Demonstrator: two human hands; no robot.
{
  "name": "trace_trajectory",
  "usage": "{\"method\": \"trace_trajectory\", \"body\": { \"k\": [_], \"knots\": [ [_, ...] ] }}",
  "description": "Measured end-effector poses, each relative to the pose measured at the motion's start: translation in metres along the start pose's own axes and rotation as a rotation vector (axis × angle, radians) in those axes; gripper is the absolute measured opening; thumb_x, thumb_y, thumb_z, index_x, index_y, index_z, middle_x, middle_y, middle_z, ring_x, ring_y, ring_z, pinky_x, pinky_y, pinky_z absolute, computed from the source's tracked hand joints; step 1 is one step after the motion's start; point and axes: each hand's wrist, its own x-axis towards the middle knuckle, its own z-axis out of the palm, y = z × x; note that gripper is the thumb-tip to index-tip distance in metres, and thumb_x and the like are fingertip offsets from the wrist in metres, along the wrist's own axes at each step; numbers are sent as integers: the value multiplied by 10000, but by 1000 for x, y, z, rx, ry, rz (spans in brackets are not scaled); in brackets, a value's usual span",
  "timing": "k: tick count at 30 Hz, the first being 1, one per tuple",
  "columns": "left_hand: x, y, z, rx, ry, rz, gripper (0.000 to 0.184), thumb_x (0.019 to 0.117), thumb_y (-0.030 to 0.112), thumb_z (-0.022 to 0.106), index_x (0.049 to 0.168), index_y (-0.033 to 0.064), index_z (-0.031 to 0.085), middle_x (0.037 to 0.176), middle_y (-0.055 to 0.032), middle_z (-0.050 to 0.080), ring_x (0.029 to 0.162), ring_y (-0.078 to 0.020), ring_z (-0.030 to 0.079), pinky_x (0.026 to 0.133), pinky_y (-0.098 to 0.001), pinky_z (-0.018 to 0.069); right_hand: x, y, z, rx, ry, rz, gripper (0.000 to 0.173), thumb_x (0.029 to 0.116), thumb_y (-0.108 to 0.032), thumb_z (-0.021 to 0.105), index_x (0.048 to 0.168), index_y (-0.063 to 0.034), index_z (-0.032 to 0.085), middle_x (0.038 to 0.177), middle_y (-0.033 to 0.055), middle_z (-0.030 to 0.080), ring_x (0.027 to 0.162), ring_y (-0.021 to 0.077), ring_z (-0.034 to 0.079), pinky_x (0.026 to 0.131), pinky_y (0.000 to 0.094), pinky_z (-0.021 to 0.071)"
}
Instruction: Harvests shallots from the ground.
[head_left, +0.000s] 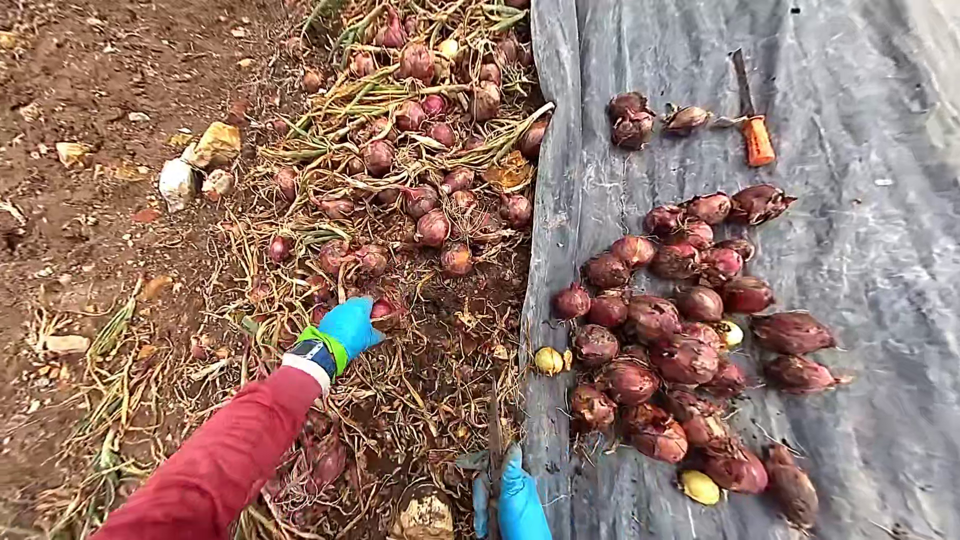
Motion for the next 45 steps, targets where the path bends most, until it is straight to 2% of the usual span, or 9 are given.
{"method": "trace_trajectory", "body": {
  "k": [4,8,13,16,22,26,31,36,45],
  "knots": [
    [-73,35,-7,-140,-129,231,742,703,657,822,1326,299,638,1079,27,746,981,-171,724,854,-528,609,20,2,17,43,-187,-19,928,989,-754,114,1045,-17,677,593,101,596,446,222,577,429,389,545],
    [-136,69,-13,-242,-384,432,737,749,724,782,1289,241,648,1055,15,744,999,-171,715,903,-508,591,21,-47,34,-45,-190,-284,821,846,-878,423,825,-89,652,590,35,621,462,169,600,449,348,553],
    [-150,59,-29,-151,-399,641,410,989,549,631,1012,149,714,926,-43,706,903,-214,684,829,-497,550,5,-79,10,-194,-242,-333,877,936,-835,235,863,-65,650,567,57,571,433,187,558,415,360,519],
    [-150,60,-43,-94,-290,708,175,1000,305,653,1092,215,773,1002,-5,757,953,-191,712,864,-498,569,-17,-79,-17,-166,-294,-354,842,969,-789,295,880,-62,710,537,50,560,394,163,519,384,337,484],
    [-190,121,-57,-43,-270,683,295,1018,443,603,1094,185,724,1005,-33,724,965,-218,694,869,-513,559,-31,-54,-41,-355,-199,-263,953,900,-879,181,979,-88,706,597,63,602,452,202,571,437,389,532],
    [-216,163,-48,234,-481,843,314,1033,360,555,1055,79,692,1016,-159,711,996,-380,688,810,-652,535,-38,-58,-45,-533,-282,-291,879,879,-900,200,821,-133,628,608,34,610,474,183,595,454,381,538],
    [-117,129,-66,3,-115,343,344,1057,437,516,1153,188,734,1077,-97,743,1052,-310,702,890,-598,551,-23,-94,-53,-18,87,-457,884,990,-734,41,766,-76,587,543,61,554,405,194,543,382,367,513],
    [23,46,-37,22,-3,-193,749,983,712,463,1074,17,727,1120,-241,720,1102,-419,693,910,-674,534,8,-81,-55,-16,89,-355,929,992,-737,44,856,-38,641,555,98,574,413,237,564,386,405,531],
    [-1,29,6,100,-227,207,389,1006,540,583,1064,186,735,1035,-70,739,1015,-284,705,899,-583,555,15,-15,-24,-8,2,-19,955,1019,-671,7,976,-6,691,558,121,592,422,232,572,416,396,538]
  ]
}}
